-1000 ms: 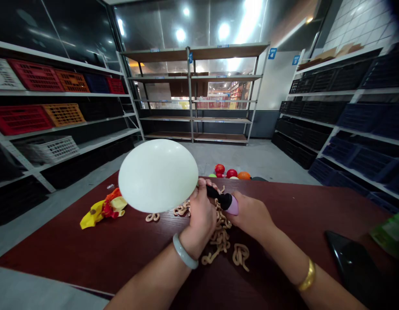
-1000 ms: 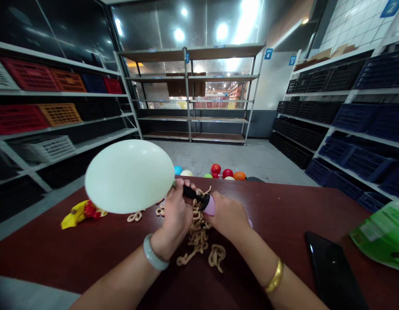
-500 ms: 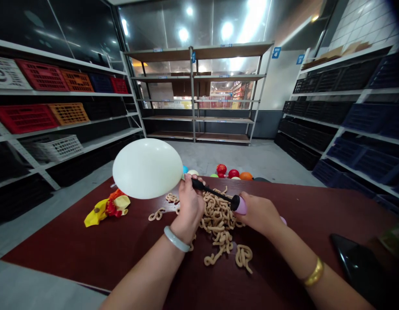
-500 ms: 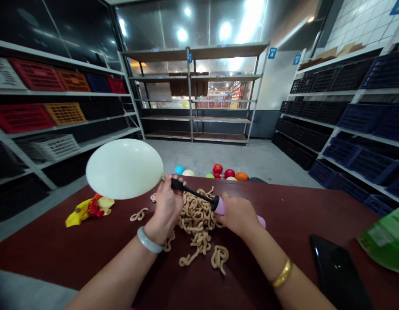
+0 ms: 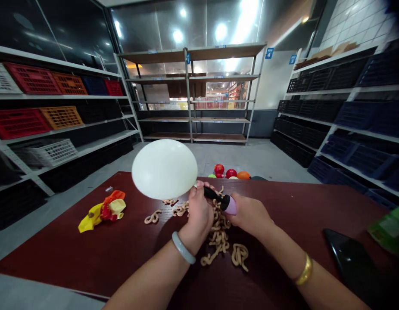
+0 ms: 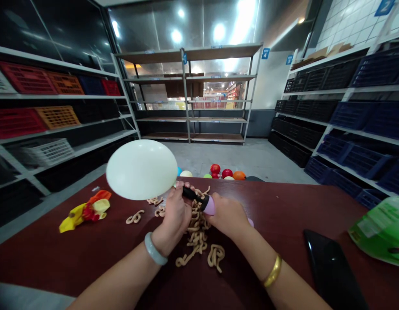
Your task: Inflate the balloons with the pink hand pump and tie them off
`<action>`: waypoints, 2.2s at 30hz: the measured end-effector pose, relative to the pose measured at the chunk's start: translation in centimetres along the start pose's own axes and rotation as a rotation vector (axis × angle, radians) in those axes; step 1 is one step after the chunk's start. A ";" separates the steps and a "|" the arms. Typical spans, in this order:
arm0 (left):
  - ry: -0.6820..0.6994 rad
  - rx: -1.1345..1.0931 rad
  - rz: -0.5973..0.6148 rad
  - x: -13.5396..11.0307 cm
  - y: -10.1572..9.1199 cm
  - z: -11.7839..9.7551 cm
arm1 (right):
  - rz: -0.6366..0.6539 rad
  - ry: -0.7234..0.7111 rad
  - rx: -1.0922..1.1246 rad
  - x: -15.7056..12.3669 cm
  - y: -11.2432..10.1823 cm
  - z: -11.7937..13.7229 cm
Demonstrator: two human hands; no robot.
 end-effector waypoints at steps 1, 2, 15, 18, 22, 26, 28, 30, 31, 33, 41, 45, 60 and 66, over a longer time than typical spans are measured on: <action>0.021 0.002 0.006 0.8 -0.1 -0.7 | 0.003 0.003 -0.003 0.1 0.1 -0.2; 0.043 0.007 0.012 1.6 -0.3 -1.4 | 0.006 0.005 -0.007 0.2 0.2 -0.4; 0.188 -0.010 -0.012 4.5 -1.3 -4.1 | -0.036 -0.030 -0.116 0.8 0.5 -2.9; 0.112 -0.003 0.025 2.7 -1.1 -1.9 | -0.042 -0.029 -0.114 0.5 0.4 -2.2; -0.017 0.006 0.034 -0.2 -0.5 0.7 | -0.061 -0.025 -0.071 -0.1 -0.1 -1.0; -0.030 0.045 0.057 -2.0 0.3 1.6 | -0.086 -0.016 -0.040 -0.5 -0.5 -0.2; -0.029 0.053 0.057 -1.8 0.4 1.3 | -0.088 -0.019 -0.023 -0.4 -0.5 -0.1; -0.011 0.054 0.043 -0.7 0.3 0.5 | -0.084 -0.022 -0.011 -0.2 -0.3 -0.2; 0.008 0.056 0.038 0.0 0.1 -0.1 | -0.080 -0.020 -0.011 0.0 -0.1 -0.3; 0.060 0.062 0.029 1.8 -0.3 -1.4 | -0.068 -0.018 -0.025 0.3 0.1 -0.8; 0.156 0.030 -0.100 6.1 -1.2 -6.1 | -0.091 -0.037 -0.076 0.6 0.3 -2.4; 0.189 0.017 -0.058 5.5 -1.3 -5.3 | -0.095 -0.031 -0.112 0.5 0.5 -2.6; -0.007 0.041 -0.025 -1.5 0.0 1.6 | -0.031 -0.007 -0.001 -0.5 -0.3 0.3; 0.005 0.010 0.032 0.6 0.2 -0.4 | -0.020 0.018 0.009 0.0 -0.1 -0.1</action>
Point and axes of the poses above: each hand's wrist, its own x-axis towards the middle knuckle, its own y-axis out of the palm, z = x × y, the point moved 1 cm from there along x, towards the middle knuckle, and after that the axes turned 12 degrees about -x, right-handed, at the moved point
